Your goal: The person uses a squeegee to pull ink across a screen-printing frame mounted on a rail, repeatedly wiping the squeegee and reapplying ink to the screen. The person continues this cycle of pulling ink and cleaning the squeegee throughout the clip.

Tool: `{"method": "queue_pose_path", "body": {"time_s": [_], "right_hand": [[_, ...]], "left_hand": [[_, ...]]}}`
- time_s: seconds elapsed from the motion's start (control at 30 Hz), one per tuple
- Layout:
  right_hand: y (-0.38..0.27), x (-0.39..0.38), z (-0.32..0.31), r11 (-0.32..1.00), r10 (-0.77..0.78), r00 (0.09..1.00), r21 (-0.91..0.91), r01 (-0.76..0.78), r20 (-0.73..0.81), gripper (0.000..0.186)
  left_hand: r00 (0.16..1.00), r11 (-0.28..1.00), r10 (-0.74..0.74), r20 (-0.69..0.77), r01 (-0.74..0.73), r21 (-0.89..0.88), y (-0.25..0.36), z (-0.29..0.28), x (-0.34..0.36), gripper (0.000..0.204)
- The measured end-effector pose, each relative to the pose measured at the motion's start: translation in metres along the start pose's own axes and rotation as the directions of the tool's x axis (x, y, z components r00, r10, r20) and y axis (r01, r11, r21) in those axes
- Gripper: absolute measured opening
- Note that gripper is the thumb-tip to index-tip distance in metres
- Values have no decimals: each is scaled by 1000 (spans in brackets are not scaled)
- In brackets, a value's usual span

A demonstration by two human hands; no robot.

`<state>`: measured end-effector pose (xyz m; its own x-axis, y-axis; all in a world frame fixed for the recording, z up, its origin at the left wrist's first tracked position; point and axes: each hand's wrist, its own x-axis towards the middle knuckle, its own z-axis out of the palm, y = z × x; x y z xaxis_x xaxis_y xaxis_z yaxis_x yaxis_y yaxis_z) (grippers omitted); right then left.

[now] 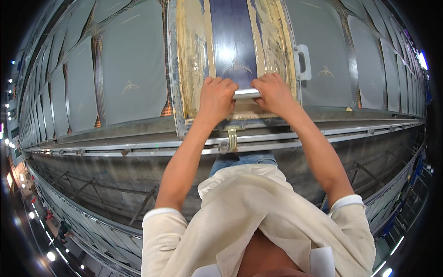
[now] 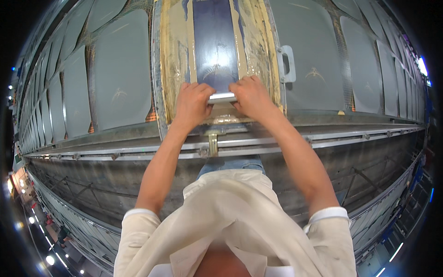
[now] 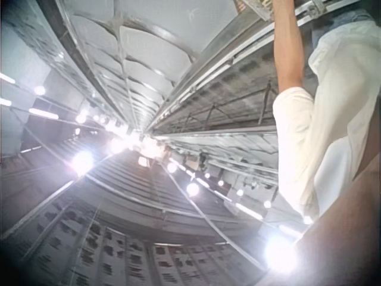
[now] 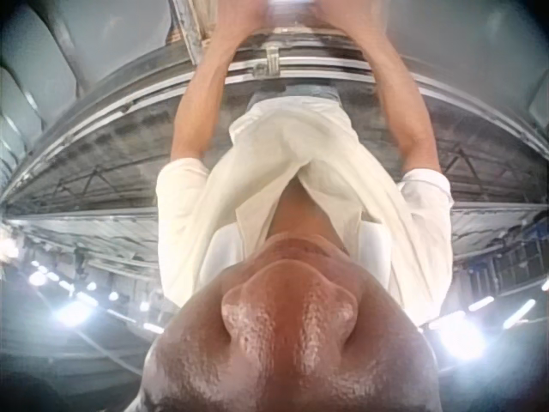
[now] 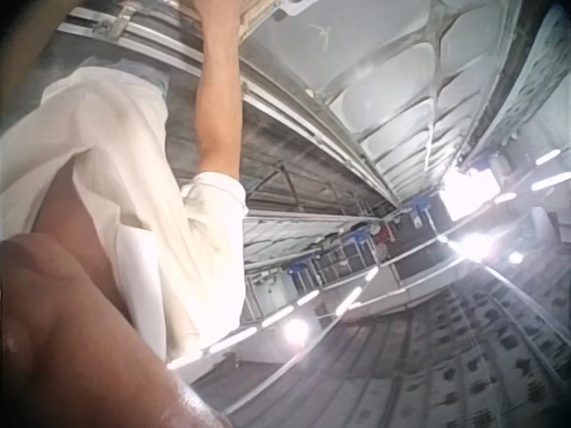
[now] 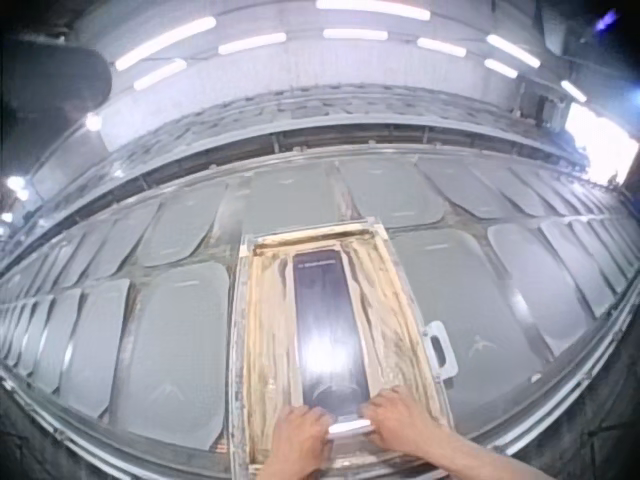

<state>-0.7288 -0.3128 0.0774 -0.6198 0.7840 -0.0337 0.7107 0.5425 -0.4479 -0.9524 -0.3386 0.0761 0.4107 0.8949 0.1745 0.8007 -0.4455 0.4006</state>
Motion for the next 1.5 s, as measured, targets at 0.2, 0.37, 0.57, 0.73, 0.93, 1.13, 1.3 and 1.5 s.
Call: {"method": "queue_pose_path", "body": {"time_s": [0.2, 0.37, 0.57, 0.73, 0.93, 1.13, 1.3, 1.5], "right_hand": [[0, -28, -45, 949, 198, 947, 290, -122, -252, 47], [49, -57, -49, 843, 525, 772, 348, -411, -358, 39], [61, -48, -41, 839, 510, 794, 396, -373, -332, 35], [47, 1, -52, 868, 422, 866, 396, -300, -268, 36], [26, 51, -82, 926, 133, 984, 368, -81, -118, 47], [65, 129, -66, 996, 69, 997, 51, -71, 36, 33], [82, 144, -33, 1000, 6, 1000, 20, -6, -19, 19], [35, 65, -17, 1000, -1, 998, 14, 1, 63, 20]], "left_hand": [[1000, 1000, -16, 1, 16, 24, 36, -24, -50, 39], [999, 1000, 18, 37, -19, 24, 37, -9, -81, 47], [998, 997, 46, -46, -43, 66, 16, 8, -45, 44], [990, 989, 73, -120, -57, 135, -31, 14, 35, 41], [1000, 999, 16, 25, -17, 32, -36, -28, 80, 30], [997, 999, -12, 81, 9, 43, -75, -24, 147, 18], [995, 998, -58, 80, 59, -7, -84, -9, 144, 21], [987, 999, -46, 155, 45, 11, -31, -7, 62, 24]]}}
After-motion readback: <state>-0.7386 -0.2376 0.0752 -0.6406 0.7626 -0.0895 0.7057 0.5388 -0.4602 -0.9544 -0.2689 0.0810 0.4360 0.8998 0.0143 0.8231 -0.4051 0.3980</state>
